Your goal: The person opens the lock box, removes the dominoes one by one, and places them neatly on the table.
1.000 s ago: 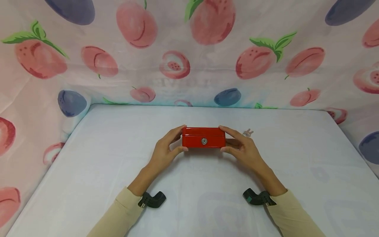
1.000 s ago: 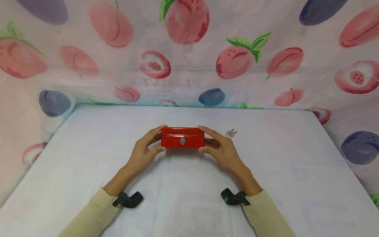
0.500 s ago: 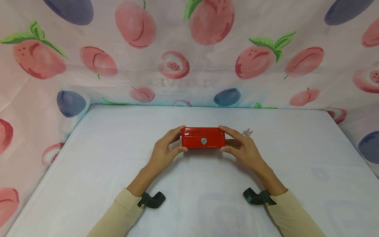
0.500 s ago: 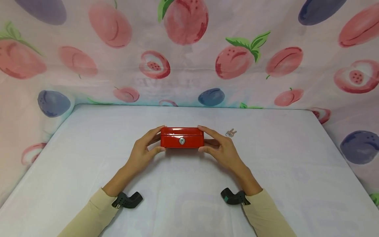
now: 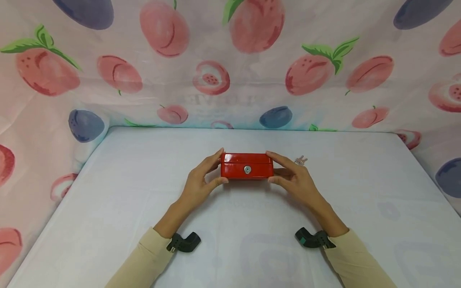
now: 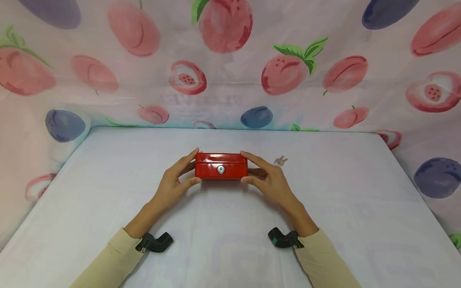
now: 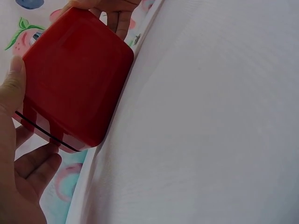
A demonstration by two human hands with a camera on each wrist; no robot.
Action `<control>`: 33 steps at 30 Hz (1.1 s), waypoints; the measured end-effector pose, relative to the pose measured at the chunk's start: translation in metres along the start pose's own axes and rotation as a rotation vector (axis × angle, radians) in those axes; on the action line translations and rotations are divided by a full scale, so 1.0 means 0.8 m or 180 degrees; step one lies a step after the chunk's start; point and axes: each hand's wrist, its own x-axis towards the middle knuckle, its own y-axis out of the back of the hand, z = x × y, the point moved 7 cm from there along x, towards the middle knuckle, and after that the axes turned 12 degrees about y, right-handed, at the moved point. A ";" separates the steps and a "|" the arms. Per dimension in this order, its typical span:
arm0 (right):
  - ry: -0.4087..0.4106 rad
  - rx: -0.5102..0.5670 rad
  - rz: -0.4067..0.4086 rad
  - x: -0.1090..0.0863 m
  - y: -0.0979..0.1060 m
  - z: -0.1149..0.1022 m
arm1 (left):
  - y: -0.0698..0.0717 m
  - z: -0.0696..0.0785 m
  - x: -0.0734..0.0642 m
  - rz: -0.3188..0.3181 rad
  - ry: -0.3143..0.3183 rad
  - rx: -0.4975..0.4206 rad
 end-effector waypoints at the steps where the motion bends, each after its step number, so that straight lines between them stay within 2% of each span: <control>1: -0.0013 -0.0017 0.0003 0.000 0.000 0.000 | 0.001 0.005 0.000 -0.0011 -0.0005 -0.0020; 3: -0.0011 -0.0020 0.0013 0.000 0.000 0.000 | 0.003 0.015 -0.001 -0.0022 -0.0028 -0.0041; 11: -0.0054 0.0017 0.0019 0.001 -0.001 0.002 | 0.005 0.028 0.001 0.0015 -0.0251 -0.0076; 16: -0.0125 -0.0005 0.0012 0.001 -0.001 0.003 | 0.005 0.030 0.001 0.0016 -0.0256 -0.0084; 21: -0.0175 0.0035 0.0011 0.002 -0.001 0.002 | 0.004 0.033 0.003 -0.0030 -0.0274 -0.0243; 25: -0.0214 0.0053 0.0001 0.003 -0.001 0.001 | 0.003 0.032 0.005 -0.0024 -0.0228 -0.0307; 29: -0.0279 0.0048 -0.0010 0.003 -0.002 0.001 | 0.003 0.027 0.006 0.0005 -0.0117 -0.0228; 33: -0.0311 0.0014 -0.0049 0.000 -0.003 0.016 | -0.001 0.010 0.009 0.0024 -0.0051 -0.0142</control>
